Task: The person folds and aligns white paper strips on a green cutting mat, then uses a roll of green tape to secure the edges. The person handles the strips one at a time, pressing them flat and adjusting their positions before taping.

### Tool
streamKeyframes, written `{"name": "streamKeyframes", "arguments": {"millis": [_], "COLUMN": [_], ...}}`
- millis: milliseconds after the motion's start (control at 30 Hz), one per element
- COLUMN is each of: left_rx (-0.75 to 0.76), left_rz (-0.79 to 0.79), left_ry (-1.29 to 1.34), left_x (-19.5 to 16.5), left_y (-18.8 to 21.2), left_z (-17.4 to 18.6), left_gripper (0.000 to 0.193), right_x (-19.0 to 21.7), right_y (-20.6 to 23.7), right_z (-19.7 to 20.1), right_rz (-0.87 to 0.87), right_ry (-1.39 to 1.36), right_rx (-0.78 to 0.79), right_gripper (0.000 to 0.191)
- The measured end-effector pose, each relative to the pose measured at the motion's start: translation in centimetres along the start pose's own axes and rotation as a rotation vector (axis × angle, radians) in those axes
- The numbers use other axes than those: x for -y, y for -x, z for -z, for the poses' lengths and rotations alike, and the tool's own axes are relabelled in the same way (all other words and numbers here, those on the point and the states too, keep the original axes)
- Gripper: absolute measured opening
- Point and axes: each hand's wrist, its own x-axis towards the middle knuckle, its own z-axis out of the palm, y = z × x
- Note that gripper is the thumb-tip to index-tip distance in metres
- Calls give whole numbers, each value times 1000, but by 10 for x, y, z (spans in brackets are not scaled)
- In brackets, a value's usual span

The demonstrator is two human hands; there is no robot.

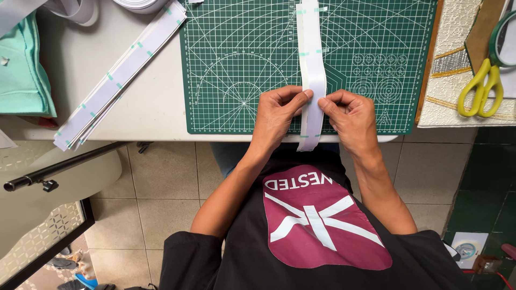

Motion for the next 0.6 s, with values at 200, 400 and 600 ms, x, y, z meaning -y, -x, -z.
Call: {"name": "streamKeyframes", "arguments": {"millis": [200,400,600], "left_rx": [-3,10,20], "left_rz": [44,80,-4], "left_ry": [94,67,63], "left_x": [3,-1,-8], "left_y": [0,11,21], "left_z": [2,9,9], "left_gripper": [31,33,25], "right_x": [-5,-5,2], "right_y": [-1,-1,2], "right_z": [0,0,0], "right_rz": [-6,-1,-39], "right_ry": [-63,-125,-114], "right_rx": [6,-20,25], "right_gripper": [12,13,17]}}
